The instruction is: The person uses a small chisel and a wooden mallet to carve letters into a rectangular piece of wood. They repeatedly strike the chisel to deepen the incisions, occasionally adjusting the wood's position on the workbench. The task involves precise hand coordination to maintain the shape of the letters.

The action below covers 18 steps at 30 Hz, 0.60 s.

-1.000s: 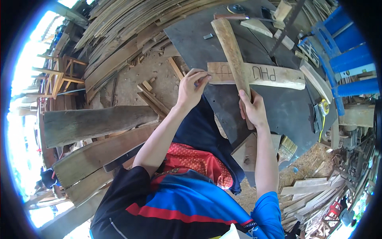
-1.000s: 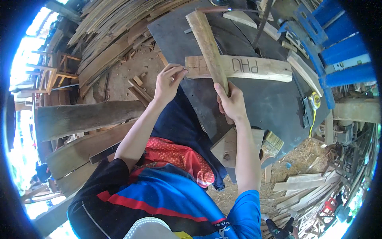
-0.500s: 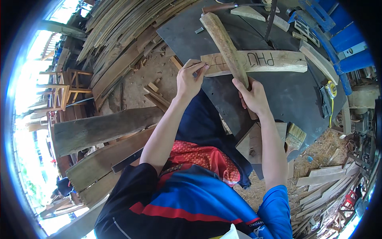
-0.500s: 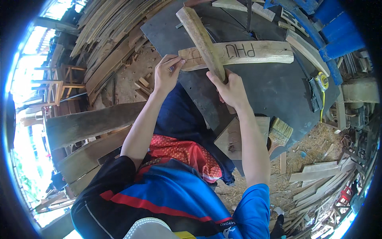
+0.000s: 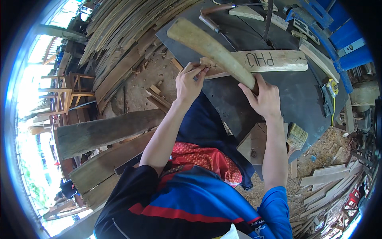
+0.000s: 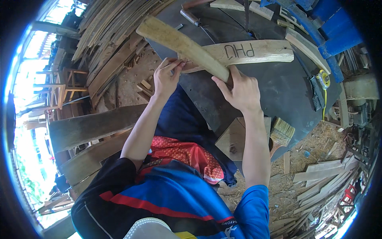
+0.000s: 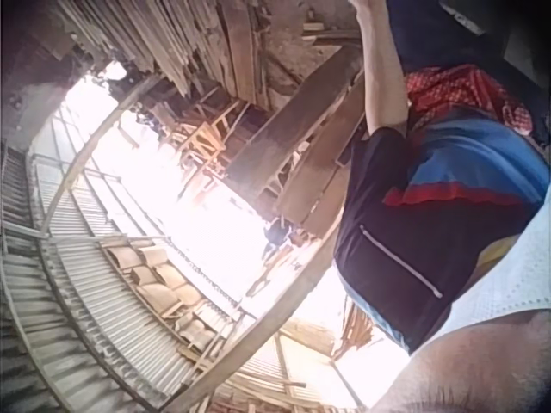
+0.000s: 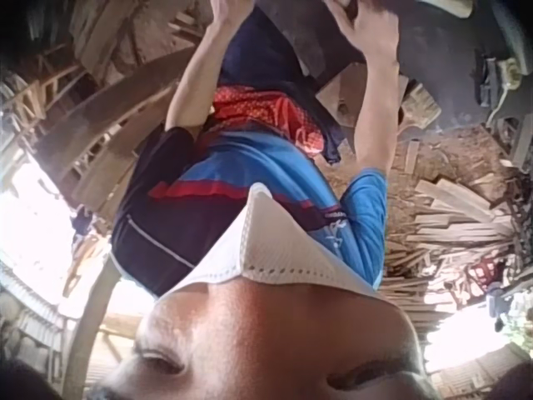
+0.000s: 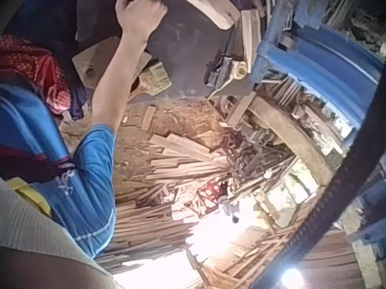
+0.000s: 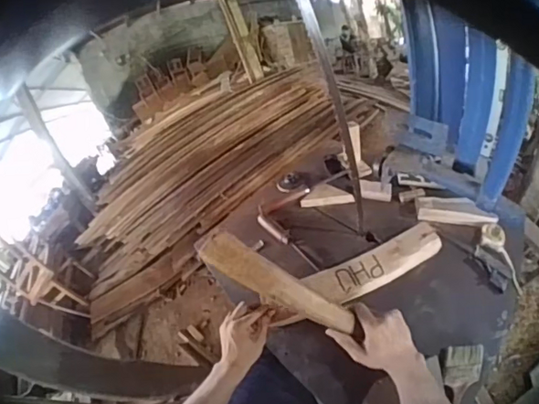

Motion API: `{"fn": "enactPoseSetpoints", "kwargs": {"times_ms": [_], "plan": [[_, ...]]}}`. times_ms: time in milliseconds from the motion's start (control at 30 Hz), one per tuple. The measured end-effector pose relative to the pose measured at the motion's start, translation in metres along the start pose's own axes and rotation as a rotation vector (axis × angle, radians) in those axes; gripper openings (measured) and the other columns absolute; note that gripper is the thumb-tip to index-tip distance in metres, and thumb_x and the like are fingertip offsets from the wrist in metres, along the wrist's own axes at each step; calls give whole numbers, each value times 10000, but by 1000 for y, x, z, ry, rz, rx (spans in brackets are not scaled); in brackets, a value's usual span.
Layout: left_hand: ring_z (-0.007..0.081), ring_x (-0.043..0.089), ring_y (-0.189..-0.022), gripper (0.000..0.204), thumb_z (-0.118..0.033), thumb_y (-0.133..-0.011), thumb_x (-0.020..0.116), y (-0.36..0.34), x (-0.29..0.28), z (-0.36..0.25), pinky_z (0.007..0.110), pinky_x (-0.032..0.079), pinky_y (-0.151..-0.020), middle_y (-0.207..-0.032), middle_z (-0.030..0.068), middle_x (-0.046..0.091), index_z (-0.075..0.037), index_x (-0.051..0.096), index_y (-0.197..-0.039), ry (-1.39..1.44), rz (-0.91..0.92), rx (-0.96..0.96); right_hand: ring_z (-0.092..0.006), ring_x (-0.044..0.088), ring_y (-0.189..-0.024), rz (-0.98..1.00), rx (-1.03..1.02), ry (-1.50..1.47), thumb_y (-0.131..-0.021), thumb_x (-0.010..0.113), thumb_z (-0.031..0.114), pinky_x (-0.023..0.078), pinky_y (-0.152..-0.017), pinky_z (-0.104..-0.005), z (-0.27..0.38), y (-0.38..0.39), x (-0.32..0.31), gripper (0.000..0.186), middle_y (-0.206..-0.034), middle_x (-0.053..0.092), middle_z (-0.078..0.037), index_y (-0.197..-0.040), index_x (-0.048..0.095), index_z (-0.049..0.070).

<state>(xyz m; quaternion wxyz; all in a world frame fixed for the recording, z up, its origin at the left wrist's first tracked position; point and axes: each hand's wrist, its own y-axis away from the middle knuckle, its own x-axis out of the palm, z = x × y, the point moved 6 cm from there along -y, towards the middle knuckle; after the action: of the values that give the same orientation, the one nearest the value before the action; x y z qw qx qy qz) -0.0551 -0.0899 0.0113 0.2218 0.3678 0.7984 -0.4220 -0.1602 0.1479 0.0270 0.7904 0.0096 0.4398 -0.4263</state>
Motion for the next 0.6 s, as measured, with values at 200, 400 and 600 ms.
{"fn": "enactPoseSetpoints", "kwargs": {"times_ms": [200,400,600], "plan": [[235,703,-736,104,-109,-902,792,6,5,2,362,572,-709,-1024,53,742,-76,822,-995,-1,-43,1,-390,718,-636,55,-4,72,-967,734,476,569,-587,-470,3,3,-1,484,-689,692,-175,-1000,633,5],[257,728,-817,111,-73,-877,796,11,7,8,359,583,-742,-1020,60,740,-57,817,-985,17,-99,40,-391,730,-655,101,4,185,-967,710,520,586,-612,-483,14,5,2,510,-677,695,-171,-959,639,15],[261,728,-794,125,-26,-850,786,15,10,5,353,574,-711,-998,70,738,-39,811,-972,27,-137,-2,-407,728,-668,134,73,109,-967,698,543,596,-640,-491,16,5,3,549,-684,699,-186,-1032,667,0]]}}
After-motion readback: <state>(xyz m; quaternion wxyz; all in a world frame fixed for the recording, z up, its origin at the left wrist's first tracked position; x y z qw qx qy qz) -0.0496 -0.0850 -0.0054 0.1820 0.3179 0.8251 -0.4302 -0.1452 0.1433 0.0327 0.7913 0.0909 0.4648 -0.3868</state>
